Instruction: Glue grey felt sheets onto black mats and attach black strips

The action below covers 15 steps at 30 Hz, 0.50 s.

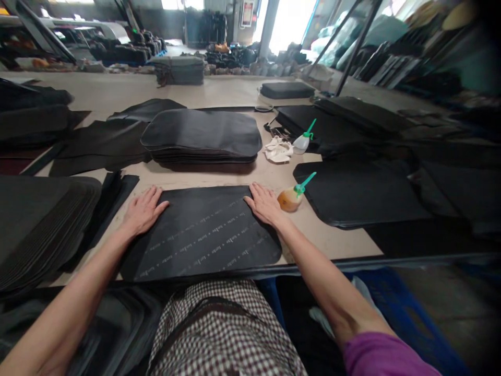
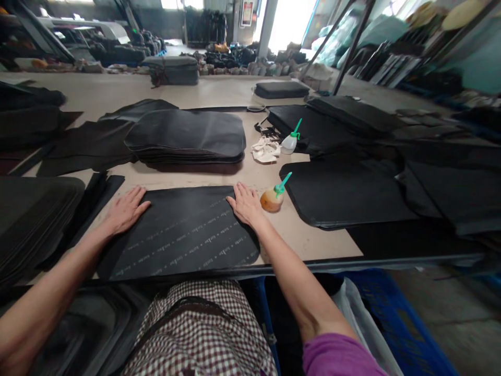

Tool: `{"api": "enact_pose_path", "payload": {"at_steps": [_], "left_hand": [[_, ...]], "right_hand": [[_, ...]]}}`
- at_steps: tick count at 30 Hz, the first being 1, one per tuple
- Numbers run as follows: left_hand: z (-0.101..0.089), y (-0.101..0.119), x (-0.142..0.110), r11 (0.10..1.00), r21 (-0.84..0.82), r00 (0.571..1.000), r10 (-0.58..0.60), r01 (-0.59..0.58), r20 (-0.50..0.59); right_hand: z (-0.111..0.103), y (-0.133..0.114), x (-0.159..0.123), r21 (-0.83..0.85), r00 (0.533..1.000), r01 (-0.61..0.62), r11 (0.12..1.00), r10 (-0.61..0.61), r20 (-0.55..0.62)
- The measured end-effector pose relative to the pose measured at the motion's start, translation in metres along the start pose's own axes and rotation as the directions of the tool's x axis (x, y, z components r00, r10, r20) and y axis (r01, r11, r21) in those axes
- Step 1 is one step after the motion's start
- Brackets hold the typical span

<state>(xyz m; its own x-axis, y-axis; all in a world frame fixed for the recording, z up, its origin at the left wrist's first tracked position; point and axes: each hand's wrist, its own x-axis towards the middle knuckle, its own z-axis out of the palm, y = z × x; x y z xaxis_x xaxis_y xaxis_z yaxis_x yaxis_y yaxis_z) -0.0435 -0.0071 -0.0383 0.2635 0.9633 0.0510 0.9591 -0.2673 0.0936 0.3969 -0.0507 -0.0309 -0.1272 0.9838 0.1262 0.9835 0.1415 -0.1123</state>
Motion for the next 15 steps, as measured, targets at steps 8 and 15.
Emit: {"api": "enact_pose_path", "payload": {"at_steps": [8, 15], "left_hand": [[-0.019, -0.049, 0.009, 0.992, -0.117, 0.998, 0.054, -0.052, 0.016], [-0.046, -0.045, 0.049, 0.960, -0.274, 0.983, -0.003, 0.055, 0.186]], "right_hand": [[-0.046, -0.005, 0.029, 0.023, 0.977, -0.084, 0.996, 0.078, 0.201], [-0.056, -0.001, 0.059, 0.061, 0.937, -0.165, 0.984, 0.138, 0.322]]}}
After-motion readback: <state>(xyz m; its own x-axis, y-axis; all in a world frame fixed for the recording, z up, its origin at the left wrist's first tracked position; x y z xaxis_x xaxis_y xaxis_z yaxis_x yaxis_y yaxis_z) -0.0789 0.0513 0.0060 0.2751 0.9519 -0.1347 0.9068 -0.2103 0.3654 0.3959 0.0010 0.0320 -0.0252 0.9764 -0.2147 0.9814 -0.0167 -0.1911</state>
